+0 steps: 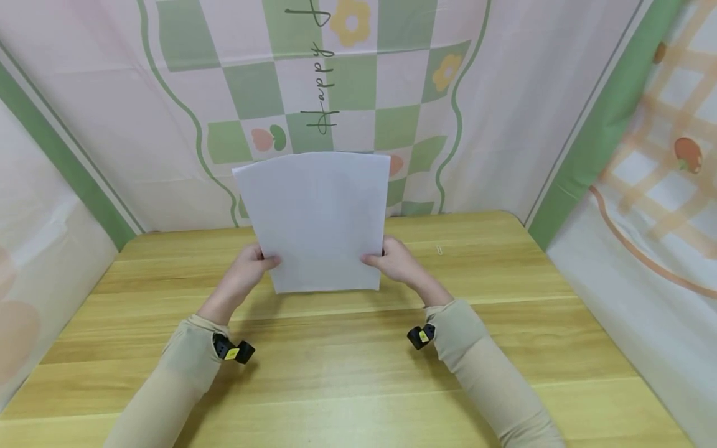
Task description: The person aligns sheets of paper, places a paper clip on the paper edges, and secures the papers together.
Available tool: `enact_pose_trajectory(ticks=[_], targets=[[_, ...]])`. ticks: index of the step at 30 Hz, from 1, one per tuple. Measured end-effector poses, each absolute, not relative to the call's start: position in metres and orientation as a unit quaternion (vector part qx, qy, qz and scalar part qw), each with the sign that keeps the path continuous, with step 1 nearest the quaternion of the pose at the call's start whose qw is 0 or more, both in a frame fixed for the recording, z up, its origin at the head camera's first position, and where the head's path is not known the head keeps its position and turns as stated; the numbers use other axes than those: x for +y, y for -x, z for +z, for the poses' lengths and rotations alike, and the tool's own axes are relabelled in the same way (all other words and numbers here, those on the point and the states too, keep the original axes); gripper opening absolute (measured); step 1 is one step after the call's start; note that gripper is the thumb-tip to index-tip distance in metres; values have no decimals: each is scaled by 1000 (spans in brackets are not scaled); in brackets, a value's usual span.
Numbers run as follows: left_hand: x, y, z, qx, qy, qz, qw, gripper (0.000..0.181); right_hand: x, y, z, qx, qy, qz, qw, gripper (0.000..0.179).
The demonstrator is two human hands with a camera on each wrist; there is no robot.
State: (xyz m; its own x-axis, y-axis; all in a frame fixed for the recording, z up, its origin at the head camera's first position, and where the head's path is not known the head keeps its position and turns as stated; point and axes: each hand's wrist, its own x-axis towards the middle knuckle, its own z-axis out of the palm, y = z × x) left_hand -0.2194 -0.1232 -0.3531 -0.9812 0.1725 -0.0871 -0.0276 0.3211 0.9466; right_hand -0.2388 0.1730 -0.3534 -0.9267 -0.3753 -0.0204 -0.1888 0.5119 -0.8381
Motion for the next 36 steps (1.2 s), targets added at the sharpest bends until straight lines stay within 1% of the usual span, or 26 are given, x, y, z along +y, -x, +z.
enact_pose_trajectory(ticks=[8, 13, 17, 24, 31, 36], targets=[[-128, 221, -365, 814, -58, 569, 99, 43, 173, 238, -359, 867, 169, -452, 125, 59], [-131, 221, -367, 826, -66, 550, 107, 41, 177, 240, -364, 867, 195, -438, 133, 55], [-134, 222, -369, 839, -78, 523, 130, 43, 180, 240, -367, 871, 212, -420, 139, 53], [-136, 223, -374, 839, -91, 513, 158, 45, 179, 239, -369, 895, 234, -357, 131, 48], [-136, 224, -377, 846, -86, 499, 165, 44, 179, 240, -372, 902, 240, -335, 127, 47], [-137, 224, -378, 855, -85, 486, 161, 41, 179, 239, -372, 908, 241, -321, 118, 45]])
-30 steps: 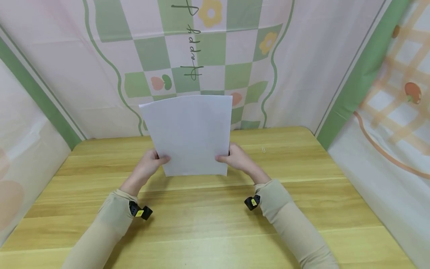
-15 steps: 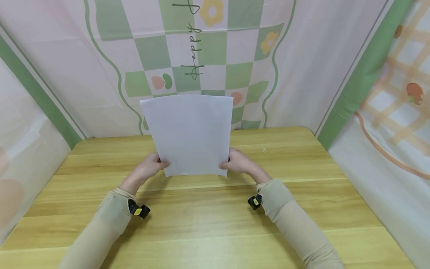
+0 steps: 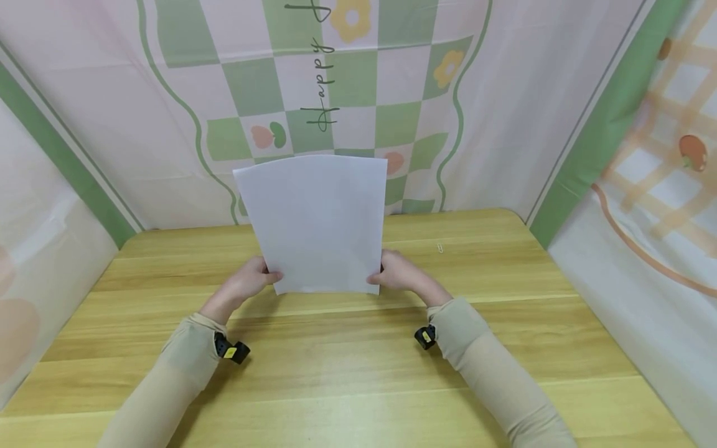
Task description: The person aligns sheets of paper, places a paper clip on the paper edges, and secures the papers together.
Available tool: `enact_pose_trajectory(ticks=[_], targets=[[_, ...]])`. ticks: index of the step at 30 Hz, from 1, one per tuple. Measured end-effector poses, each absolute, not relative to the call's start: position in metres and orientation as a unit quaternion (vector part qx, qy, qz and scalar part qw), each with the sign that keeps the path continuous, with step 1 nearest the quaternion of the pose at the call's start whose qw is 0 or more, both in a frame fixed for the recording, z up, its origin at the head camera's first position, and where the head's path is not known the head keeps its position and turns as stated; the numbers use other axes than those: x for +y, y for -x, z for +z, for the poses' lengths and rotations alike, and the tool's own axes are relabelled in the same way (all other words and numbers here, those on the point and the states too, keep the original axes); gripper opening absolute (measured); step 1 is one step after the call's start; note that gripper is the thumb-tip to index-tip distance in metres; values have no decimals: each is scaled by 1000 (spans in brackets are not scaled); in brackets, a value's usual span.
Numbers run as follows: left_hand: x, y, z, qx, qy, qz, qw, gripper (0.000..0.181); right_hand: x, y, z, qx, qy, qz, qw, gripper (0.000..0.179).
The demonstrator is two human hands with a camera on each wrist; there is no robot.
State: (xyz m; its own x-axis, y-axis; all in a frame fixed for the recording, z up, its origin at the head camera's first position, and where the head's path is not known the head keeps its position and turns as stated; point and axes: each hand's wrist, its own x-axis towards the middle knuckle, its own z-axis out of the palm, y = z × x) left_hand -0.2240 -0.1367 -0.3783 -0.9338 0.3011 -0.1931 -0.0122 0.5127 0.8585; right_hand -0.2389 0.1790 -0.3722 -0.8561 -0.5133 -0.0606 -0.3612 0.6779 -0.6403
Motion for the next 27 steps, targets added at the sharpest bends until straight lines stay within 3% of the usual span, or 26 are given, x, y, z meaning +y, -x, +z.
enact_pose_trajectory(ticks=[27], targets=[[-136, 220, -365, 846, -81, 511, 128, 44, 182, 236, -359, 898, 238, -352, 112, 38]])
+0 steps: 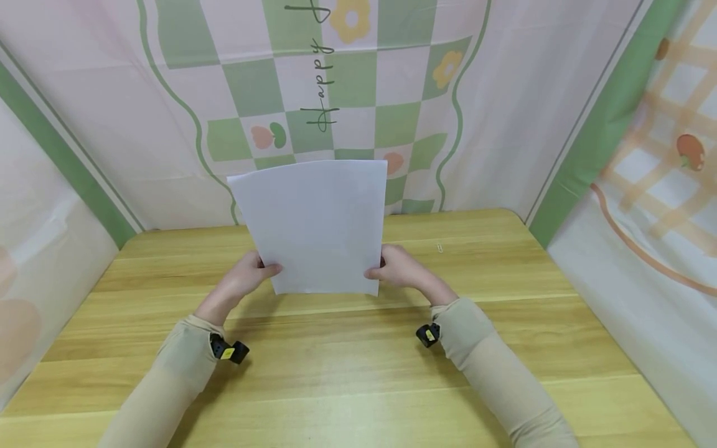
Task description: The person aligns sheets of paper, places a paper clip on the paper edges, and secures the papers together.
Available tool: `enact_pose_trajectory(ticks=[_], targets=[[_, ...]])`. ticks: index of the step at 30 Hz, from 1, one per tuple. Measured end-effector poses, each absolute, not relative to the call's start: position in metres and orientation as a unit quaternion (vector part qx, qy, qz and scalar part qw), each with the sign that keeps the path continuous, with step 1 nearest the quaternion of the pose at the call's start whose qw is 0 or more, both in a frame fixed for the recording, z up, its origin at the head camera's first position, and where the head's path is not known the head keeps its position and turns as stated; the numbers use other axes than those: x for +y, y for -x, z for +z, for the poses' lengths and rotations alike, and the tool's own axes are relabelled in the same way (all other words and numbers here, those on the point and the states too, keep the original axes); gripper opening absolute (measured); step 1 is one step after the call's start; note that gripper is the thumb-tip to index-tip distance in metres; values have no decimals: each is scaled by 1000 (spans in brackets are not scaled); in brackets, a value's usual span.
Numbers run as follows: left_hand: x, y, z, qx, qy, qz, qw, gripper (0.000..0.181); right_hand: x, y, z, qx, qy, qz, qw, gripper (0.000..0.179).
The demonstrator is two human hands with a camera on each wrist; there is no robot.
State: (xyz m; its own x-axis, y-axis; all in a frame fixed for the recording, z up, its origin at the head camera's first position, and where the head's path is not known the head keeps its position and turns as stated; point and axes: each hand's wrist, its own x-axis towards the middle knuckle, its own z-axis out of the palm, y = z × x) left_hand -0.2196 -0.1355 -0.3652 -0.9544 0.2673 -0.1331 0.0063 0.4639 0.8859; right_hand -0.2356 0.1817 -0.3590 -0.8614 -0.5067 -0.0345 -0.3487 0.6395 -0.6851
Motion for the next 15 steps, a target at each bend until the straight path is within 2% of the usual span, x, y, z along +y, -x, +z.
enact_pose_trajectory(ticks=[7, 15], targets=[[-134, 220, -355, 837, -82, 528, 122, 46, 180, 236, -352, 884, 239, -394, 79, 44], [-132, 218, -353, 829, -85, 539, 120, 47, 181, 235, -346, 876, 248, -406, 75, 43]])
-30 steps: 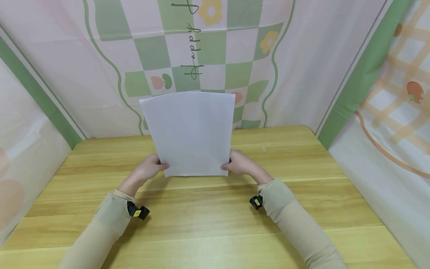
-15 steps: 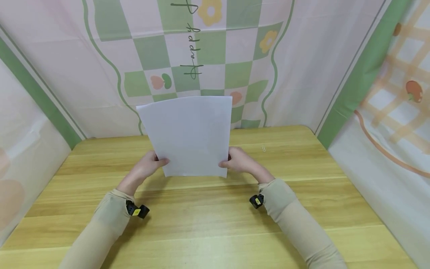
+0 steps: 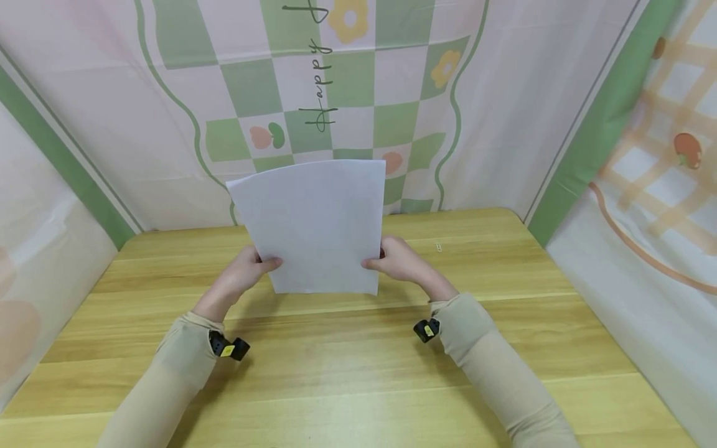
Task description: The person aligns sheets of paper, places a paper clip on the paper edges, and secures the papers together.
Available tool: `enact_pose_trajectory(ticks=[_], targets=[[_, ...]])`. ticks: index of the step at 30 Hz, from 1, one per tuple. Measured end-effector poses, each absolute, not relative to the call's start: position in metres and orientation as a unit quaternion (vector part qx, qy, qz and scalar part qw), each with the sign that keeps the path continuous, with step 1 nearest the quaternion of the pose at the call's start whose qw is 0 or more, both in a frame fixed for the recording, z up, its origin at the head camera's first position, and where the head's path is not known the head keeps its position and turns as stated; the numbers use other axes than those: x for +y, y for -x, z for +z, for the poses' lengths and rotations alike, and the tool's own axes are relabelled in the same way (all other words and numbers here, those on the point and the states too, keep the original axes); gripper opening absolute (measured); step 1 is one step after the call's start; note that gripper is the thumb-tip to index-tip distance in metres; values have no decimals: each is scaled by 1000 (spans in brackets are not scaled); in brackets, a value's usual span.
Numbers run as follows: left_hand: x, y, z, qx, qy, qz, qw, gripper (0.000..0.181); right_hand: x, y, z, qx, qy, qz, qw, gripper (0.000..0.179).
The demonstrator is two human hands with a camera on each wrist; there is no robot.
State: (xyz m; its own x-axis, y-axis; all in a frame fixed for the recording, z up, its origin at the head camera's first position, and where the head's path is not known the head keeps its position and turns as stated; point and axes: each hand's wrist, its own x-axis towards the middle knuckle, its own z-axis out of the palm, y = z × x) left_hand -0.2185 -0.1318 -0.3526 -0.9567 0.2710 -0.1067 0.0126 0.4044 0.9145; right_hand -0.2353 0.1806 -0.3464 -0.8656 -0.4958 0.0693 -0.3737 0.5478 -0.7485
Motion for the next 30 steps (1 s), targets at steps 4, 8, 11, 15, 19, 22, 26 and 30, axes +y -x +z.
enact_pose_trajectory(ticks=[4, 8, 11, 15, 19, 22, 26, 30], targets=[[-132, 217, -352, 828, -91, 541, 119, 47, 181, 236, -345, 874, 245, -412, 84, 43], [-132, 215, -349, 826, -96, 543, 117, 47, 181, 236, -343, 873, 244, -413, 84, 43], [-132, 214, -347, 823, -97, 547, 118, 46, 181, 236, -340, 876, 244, -409, 78, 43], [-132, 213, -346, 817, -99, 556, 118, 45, 180, 235, -336, 874, 246, -413, 72, 44], [-133, 214, -345, 809, -106, 567, 113, 43, 179, 234, -334, 869, 244, -425, 71, 47], [-134, 214, -342, 807, -106, 572, 107, 42, 178, 235, -333, 868, 239, -430, 68, 48], [-134, 214, -337, 804, -101, 578, 99, 43, 177, 236, -331, 868, 231, -434, 63, 47], [-134, 215, -335, 799, -101, 586, 91, 42, 176, 235, -327, 868, 230, -437, 58, 47]])
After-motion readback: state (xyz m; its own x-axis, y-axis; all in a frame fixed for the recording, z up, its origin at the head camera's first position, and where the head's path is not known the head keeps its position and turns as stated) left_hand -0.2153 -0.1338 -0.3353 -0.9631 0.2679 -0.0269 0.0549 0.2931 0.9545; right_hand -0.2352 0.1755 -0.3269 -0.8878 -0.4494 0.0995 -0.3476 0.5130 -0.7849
